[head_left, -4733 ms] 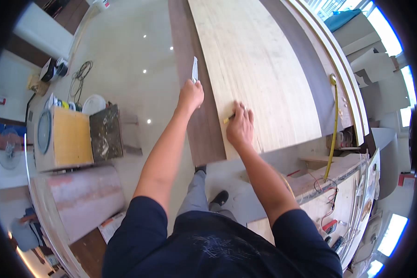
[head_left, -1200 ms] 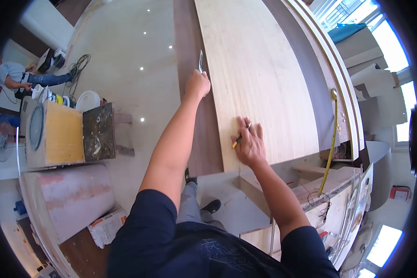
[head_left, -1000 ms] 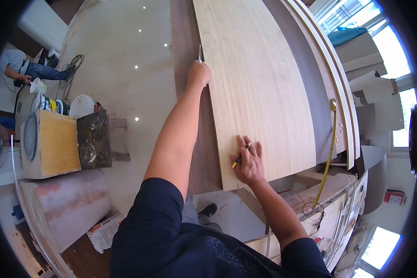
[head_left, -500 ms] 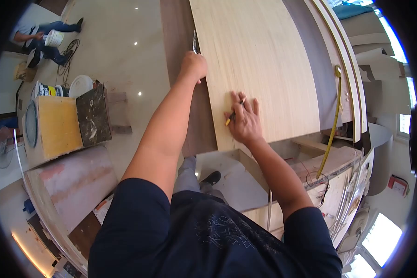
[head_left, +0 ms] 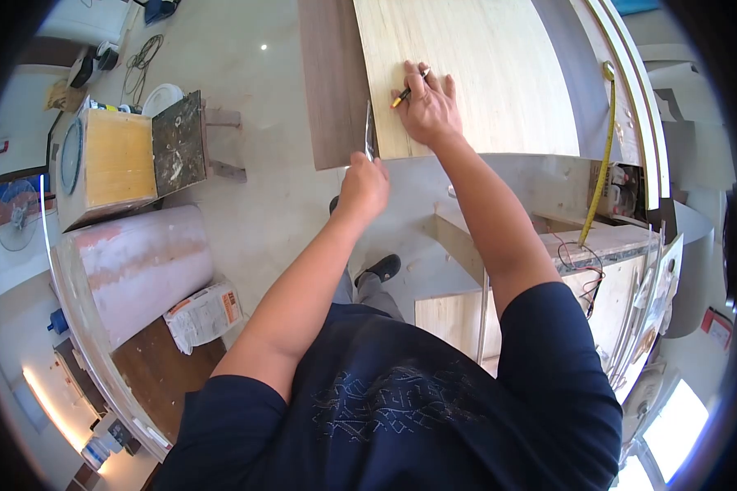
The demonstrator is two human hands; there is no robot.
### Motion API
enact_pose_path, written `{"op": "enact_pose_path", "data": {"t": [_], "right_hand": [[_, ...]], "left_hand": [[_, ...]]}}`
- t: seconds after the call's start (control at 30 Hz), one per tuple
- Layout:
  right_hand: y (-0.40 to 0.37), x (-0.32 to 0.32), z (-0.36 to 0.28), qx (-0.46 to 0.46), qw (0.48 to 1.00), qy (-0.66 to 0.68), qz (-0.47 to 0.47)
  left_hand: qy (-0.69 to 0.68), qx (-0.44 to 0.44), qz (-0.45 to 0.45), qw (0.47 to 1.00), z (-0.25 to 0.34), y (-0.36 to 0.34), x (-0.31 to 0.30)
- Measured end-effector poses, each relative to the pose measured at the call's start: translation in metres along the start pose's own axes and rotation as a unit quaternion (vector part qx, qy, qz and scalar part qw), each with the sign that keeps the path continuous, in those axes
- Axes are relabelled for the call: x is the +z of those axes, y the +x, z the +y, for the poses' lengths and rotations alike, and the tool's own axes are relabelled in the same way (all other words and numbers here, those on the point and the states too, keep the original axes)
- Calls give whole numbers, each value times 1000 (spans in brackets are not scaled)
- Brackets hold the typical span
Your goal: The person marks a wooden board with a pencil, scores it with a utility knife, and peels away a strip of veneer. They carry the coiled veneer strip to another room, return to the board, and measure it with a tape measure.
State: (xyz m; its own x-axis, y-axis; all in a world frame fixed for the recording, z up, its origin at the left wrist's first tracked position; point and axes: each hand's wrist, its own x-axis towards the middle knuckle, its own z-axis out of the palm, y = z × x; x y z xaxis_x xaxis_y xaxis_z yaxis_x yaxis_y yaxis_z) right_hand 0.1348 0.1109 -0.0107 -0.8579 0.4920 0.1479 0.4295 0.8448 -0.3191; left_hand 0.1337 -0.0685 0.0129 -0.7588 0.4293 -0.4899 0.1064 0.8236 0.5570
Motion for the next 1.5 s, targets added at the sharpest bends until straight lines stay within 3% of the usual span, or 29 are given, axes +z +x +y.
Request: {"op": "enact_pose_path", "data": {"t": [0.17, 0.23, 0.3, 0.33, 0.37, 0.43, 0.47, 0.53, 0.7, 0.8, 0.9, 1.0, 1.03, 1.13, 1.23, 1.5], "right_hand": [[-1, -6, -3, 11, 999, -23, -37], [-1, 1, -2, 15, 999, -21, -26], [-1, 0, 0, 14, 1000, -3, -22], [-9, 7, -12, 11, 1000, 0, -28], [-2, 11, -13, 14, 1000, -8, -7], [0, 12, 11, -11, 1000, -24, 14], [-3, -3, -1, -2, 1000, -28, -2], [-1, -13, -9, 28, 999, -19, -38], [0, -13, -12, 37, 998, -15, -56], [-1, -19, -13, 54, 996, -27, -62], [2, -10, -14, 52, 996, -61, -41], [1, 2, -4, 7, 996, -89, 4], [1, -4, -9, 27, 998, -58, -20], [4, -3, -13, 68, 994, -75, -31], [5, -7, -20, 50, 995, -80, -24], [4, -5, -19, 43, 994, -95, -40]], "left_hand": [[-3, 9, -9, 1000, -8, -50, 5], [-30, -8, -56, 998, -8, -78, -4], [37, -68, -223, 972, -52, -114, 16], [92, 9, -208, 974, -90, -159, 34], [55, 65, -209, 974, -118, -176, 32], [139, -72, -205, 966, -95, -145, -23], [107, -126, -246, 955, -99, -152, -50], [51, -137, -208, 967, -100, -109, -86], [-39, -192, -158, 968, -165, -113, -106], [-314, -236, -243, 887, -213, -93, -123], [-437, -171, -344, 813, -226, -68, -156], [-427, -179, -400, 791, -234, -23, -194], [-435, -178, -408, 783, -237, -8, -205], [-403, -161, -407, 804, -243, 23, -244], [-407, -140, -416, 801, -249, 48, -287], [-407, -127, -405, 809, -247, 135, -339]]}}
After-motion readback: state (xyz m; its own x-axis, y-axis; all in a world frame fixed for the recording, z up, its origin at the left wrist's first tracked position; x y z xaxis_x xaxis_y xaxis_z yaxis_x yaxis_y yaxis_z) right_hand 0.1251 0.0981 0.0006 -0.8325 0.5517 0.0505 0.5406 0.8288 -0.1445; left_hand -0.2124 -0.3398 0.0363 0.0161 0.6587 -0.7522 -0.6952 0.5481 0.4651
